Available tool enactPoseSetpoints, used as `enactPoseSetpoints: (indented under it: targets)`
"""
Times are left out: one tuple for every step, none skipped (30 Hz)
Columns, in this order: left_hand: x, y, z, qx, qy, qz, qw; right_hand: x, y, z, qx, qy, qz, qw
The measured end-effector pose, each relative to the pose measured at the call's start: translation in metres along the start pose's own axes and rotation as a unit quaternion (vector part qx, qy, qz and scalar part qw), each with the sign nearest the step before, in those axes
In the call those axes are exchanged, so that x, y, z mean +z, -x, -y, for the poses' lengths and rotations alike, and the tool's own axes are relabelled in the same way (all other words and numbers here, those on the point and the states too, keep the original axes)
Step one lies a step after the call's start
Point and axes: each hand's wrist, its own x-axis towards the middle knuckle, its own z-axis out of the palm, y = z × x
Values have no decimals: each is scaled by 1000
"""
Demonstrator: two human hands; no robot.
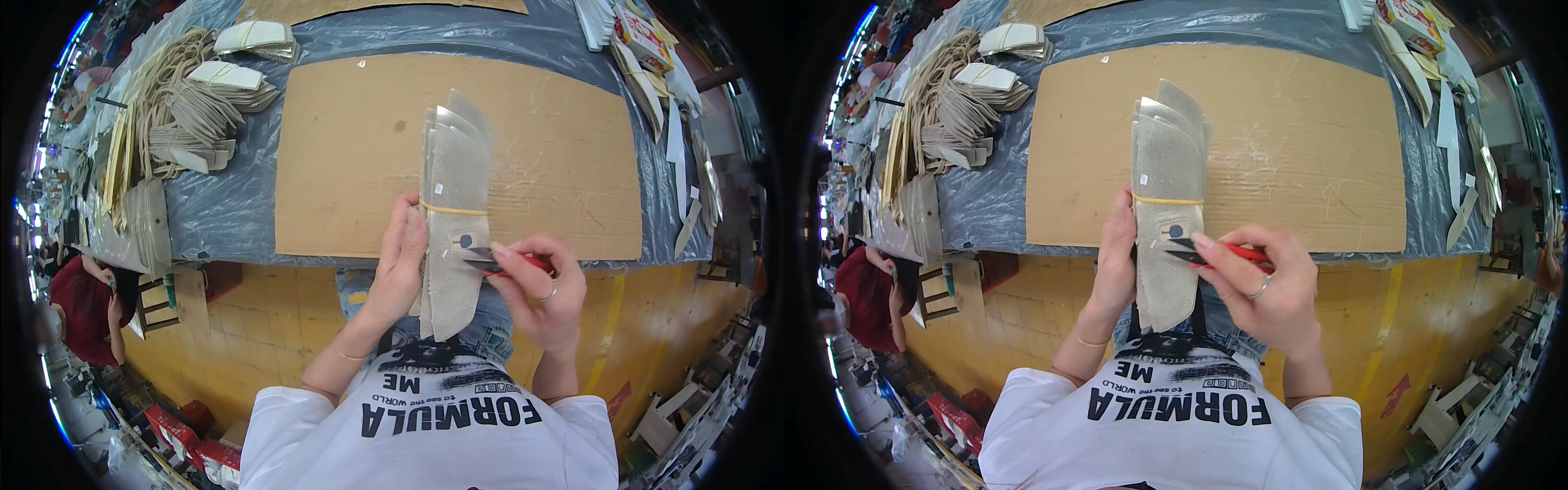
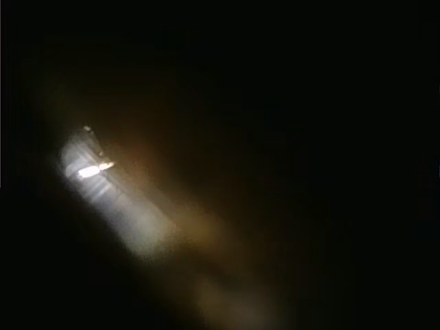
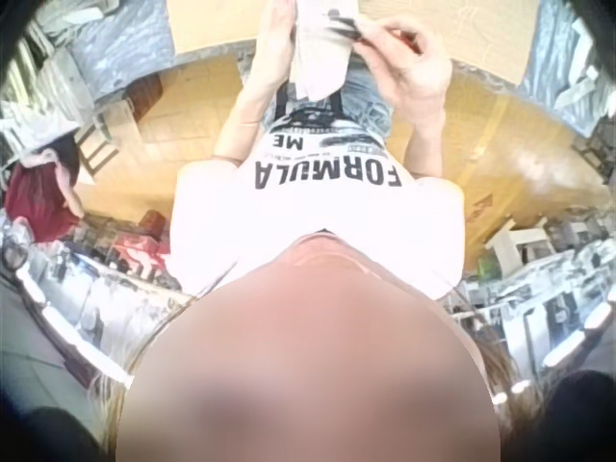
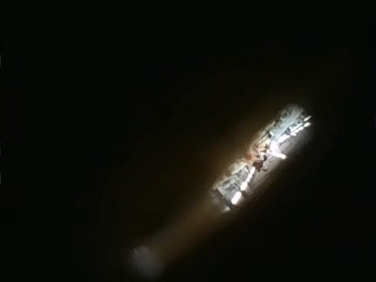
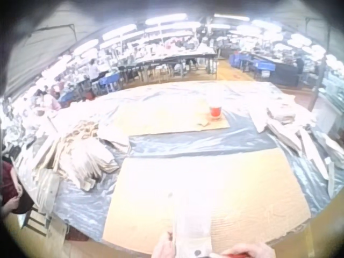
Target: The person stacks and aligns flat paper pieces, wraps them with rubber bands, and uses scissors to trim the edges. The person then separates the trimmed pieces and places them on the table.
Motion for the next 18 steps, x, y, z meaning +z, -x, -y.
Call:
enactPoseSetpoints:
  targets:
    - [1, 1, 0, -9, 16, 4, 1000, 4, 0, 3, 11, -10, 0, 1000]
    - [1, 1, -1, -9, 37, 12, 999, 7, 1, 5, 16, 0, 1, 1000]
    - [2, 1, -1, 0, 17, 8, 1000, 9, 2, 7, 18, 10, 7, 1000]
    - [3, 1, -1, 20, 1, 8, 1000, 11, 3, 7, 17, 13, 4, 1000]
    - [4, 1, -1, 38, -15, 4, 999, 12, 5, 7, 29, 12, 7, 999]
    - [5, 1, -2, 42, 0, 11, 999, 14, 7, 7, 40, 5, 3, 999]
    - [6, 2, -2, 44, 15, 16, 999, 14, 9, 7, 52, -5, 1, 999]
    - [7, 2, -2, 47, 30, 21, 998, 14, 10, 7, 58, -15, 3, 998]
    - [8, 3, -2, 53, 22, 20, 998, 13, 11, 6, 64, -28, 8, 997]
    - [8, 4, -2, 60, 13, 18, 998, 13, 12, 6, 71, -40, 14, 997]
    - [9, 4, -2, 67, 5, 17, 998, 14, 12, 6, 70, -51, 9, 996]
    - [10, 5, -3, 67, 9, 17, 998, 14, 13, 6, 70, -61, 4, 996]
    - [11, 5, -3, 68, 12, 17, 997, 15, 13, 5, 75, -69, 7, 995]
    - [11, 5, -3, 68, 22, 16, 997, 17, 13, 5, 69, -74, -5, 995]
    - [12, 5, -2, 72, 11, 18, 997, 18, 14, 5, 69, -77, -10, 995]
    - [12, 5, -2, 74, 5, 19, 997, 19, 14, 5, 69, -79, -16, 994]
    - [12, 5, -2, 70, 2, 14, 997, 21, 14, 5, 68, -80, -18, 994]
    - [12, 5, -1, 76, -5, 14, 997, 22, 14, 5, 67, -80, -20, 994]
